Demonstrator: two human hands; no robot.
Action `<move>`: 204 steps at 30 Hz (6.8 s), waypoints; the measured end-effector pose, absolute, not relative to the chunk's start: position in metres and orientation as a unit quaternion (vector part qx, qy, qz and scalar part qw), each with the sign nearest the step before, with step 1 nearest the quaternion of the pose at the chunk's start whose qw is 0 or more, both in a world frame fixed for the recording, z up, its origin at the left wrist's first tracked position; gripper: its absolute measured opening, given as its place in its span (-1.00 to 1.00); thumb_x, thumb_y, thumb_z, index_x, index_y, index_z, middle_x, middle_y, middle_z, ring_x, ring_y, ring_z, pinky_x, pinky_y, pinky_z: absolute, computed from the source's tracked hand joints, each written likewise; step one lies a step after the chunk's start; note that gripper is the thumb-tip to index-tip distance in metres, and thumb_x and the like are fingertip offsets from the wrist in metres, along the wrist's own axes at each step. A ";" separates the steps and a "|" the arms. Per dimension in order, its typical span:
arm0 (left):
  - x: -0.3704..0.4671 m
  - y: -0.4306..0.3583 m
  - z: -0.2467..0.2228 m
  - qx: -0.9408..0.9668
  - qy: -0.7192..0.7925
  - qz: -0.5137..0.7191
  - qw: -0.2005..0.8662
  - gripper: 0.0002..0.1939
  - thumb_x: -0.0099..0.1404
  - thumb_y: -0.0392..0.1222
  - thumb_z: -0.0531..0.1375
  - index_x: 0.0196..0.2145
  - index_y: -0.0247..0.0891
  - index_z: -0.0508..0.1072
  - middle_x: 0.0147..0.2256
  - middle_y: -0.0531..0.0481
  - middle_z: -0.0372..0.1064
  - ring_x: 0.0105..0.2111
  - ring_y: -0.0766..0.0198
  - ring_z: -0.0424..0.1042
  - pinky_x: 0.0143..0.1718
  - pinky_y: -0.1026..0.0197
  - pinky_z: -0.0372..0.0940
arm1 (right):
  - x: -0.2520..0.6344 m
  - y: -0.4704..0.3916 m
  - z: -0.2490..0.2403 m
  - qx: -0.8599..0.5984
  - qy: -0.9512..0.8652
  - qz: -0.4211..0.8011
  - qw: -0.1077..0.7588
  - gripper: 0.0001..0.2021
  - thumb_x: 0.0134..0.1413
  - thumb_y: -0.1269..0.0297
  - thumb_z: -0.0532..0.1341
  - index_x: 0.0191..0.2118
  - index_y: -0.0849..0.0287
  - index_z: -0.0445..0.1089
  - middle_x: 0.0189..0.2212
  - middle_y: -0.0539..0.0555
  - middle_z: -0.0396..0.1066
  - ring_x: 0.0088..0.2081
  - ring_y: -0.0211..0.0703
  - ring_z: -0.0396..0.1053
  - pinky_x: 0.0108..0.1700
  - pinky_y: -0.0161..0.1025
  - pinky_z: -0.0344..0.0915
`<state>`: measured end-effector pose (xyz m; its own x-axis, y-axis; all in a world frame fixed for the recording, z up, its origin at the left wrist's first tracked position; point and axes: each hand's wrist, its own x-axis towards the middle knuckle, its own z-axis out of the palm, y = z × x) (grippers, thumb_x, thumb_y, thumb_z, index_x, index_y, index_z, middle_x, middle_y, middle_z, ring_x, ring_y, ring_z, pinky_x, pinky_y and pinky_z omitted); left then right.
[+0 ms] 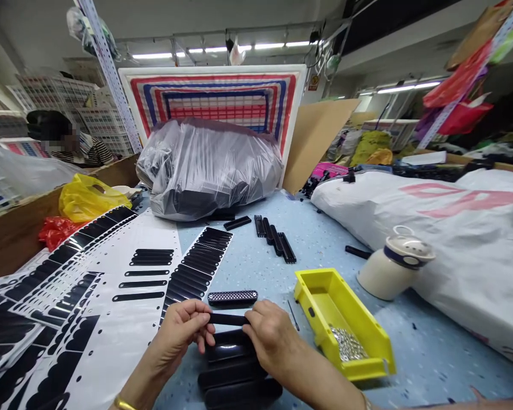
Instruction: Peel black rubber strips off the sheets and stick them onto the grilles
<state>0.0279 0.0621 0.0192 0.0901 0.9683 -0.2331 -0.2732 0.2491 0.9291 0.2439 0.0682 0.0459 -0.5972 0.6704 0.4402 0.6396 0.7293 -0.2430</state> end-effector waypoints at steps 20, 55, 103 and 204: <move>0.014 0.087 -0.008 0.593 0.599 0.320 0.433 -0.80 0.06 -0.50 0.14 -0.43 -0.31 0.52 -0.66 0.21 0.23 -0.68 0.37 0.33 -0.61 0.35 0.17 | 0.257 0.114 0.016 -0.409 -0.878 0.132 0.209 -0.82 0.20 0.39 0.17 -0.21 0.12 0.54 -0.32 0.10 0.59 -0.32 -0.10 0.54 -0.26 -0.23 0.47; 0.013 0.082 0.000 0.403 0.592 0.364 0.595 -0.76 0.05 -0.52 0.22 -0.29 -0.39 0.54 -0.61 0.17 0.32 -0.66 0.35 0.45 -0.78 0.43 0.24 | 0.249 0.104 0.013 -0.353 -0.915 0.093 0.170 -0.71 0.29 0.41 0.03 -0.35 0.15 0.47 -0.35 0.18 0.51 -0.37 -0.06 0.45 -0.31 -0.16 0.38; 0.010 0.084 -0.021 0.422 0.580 0.409 0.564 -0.70 0.01 -0.02 0.33 -0.46 -0.35 0.54 -0.74 0.12 0.29 -0.75 0.33 0.39 -0.83 0.44 0.14 | 0.256 0.112 0.019 -0.375 -0.877 0.256 0.160 -0.83 0.25 0.42 0.18 -0.17 0.14 0.54 -0.27 0.09 0.55 -0.22 -0.15 0.48 -0.12 -0.21 0.43; 0.065 0.087 0.004 0.821 0.440 0.268 0.245 -0.83 0.18 -0.39 0.17 -0.33 -0.20 0.53 -0.44 -0.05 0.47 -0.37 0.12 0.42 -0.26 0.07 0.27 | 0.284 0.090 0.036 -0.427 -0.861 0.187 0.205 -0.71 0.22 0.44 0.05 -0.42 0.08 0.45 -0.51 0.02 0.26 -0.44 -0.17 0.30 -0.34 -0.20 0.31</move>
